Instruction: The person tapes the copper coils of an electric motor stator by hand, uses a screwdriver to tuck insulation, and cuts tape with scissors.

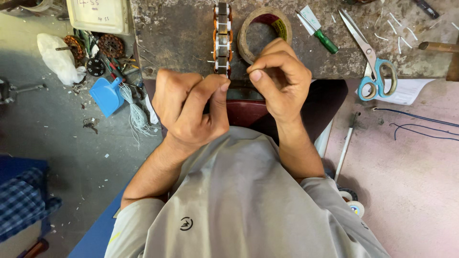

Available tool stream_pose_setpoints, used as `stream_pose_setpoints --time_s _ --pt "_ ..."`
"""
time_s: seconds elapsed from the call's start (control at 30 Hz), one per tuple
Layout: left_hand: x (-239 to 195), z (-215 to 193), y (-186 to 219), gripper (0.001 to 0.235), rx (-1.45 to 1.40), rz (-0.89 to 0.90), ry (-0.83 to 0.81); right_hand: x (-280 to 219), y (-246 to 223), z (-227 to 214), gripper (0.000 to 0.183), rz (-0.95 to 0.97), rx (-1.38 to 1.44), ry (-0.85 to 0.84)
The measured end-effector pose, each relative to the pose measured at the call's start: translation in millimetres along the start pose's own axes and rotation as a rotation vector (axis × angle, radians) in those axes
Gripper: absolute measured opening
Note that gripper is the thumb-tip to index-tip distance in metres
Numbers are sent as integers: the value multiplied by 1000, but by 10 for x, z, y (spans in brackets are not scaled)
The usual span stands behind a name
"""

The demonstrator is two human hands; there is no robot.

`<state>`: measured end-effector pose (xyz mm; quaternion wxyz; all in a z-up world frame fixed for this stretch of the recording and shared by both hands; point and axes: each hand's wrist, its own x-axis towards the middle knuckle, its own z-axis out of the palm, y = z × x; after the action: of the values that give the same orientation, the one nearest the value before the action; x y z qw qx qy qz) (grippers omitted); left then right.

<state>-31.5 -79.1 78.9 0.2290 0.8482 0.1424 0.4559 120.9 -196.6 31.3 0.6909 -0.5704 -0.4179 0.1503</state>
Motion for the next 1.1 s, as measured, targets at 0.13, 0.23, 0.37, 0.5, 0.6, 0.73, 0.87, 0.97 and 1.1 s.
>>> stream_pose_setpoints --time_s 0.13,0.23,0.37,0.5,0.6,0.73,0.87,0.97,1.1 --pt "36 -10 49 21 -42 -84 -61 -3 -86 17 10 -63 -55 -34" --pt "48 20 54 23 -82 -101 -84 14 -107 49 12 -152 -103 -40" --pt "40 38 49 19 -112 -132 -96 25 -105 68 15 -241 -158 -40" --pt "57 19 46 17 -142 -152 -126 36 -104 84 16 -273 -188 -39" --pt "62 13 36 17 -155 -164 -145 63 -109 91 16 -274 -190 -50" --pt "41 16 15 18 -142 -164 -164 99 -121 104 16 -302 -232 -50" --pt "-2 45 -11 15 -135 -183 -152 61 -112 132 12 -237 -238 -17" --pt "-41 41 -32 10 -119 -213 -97 11 -86 159 8 -81 -92 36" --pt "-77 -7 -98 9 -116 -302 -27 5 -44 172 5 89 79 159"
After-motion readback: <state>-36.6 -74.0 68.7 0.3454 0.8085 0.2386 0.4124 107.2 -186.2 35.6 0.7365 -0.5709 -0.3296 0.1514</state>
